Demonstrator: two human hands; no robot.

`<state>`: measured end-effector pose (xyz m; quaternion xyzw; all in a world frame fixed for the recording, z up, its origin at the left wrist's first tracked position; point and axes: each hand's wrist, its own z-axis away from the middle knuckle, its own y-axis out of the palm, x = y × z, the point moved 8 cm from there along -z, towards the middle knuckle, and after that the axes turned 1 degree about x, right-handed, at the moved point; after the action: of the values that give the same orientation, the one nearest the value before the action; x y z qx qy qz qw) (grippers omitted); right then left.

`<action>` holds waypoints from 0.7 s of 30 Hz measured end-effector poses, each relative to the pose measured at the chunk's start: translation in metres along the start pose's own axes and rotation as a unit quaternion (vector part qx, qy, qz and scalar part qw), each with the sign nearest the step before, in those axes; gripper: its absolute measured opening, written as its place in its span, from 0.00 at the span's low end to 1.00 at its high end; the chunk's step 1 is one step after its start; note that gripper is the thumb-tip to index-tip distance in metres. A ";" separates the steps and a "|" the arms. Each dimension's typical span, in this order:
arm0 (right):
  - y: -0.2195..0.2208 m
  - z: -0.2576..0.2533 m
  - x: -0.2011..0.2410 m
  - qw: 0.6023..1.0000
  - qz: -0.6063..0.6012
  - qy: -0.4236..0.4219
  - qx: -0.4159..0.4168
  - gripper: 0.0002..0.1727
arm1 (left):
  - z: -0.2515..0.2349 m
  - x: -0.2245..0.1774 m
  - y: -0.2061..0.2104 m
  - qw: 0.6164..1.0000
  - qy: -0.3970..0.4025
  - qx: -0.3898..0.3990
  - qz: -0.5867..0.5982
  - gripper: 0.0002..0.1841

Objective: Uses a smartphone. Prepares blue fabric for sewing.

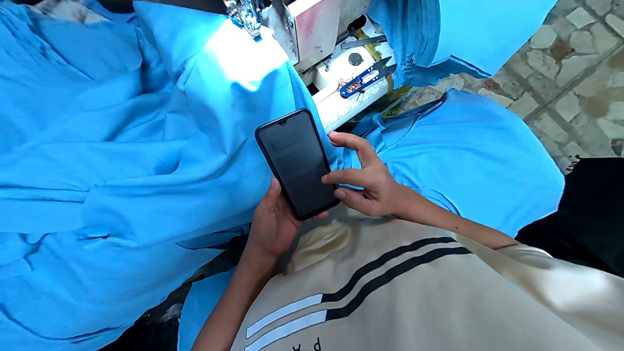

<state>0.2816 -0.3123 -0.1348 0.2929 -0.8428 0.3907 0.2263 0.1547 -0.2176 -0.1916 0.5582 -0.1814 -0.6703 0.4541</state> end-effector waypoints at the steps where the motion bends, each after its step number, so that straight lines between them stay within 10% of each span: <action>1: 0.000 0.000 0.000 1.000 -0.002 -0.001 0.000 0.17 | 0.000 0.000 0.000 1.000 -0.001 0.001 0.001 0.24; 21: 0.000 0.000 0.000 1.000 -0.009 -0.002 -0.005 0.17 | 0.000 0.001 -0.002 1.000 -0.002 -0.001 0.009 0.24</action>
<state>0.2811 -0.3124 -0.1345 0.3003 -0.8425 0.3834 0.2301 0.1539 -0.2175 -0.1933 0.5546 -0.1871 -0.6676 0.4601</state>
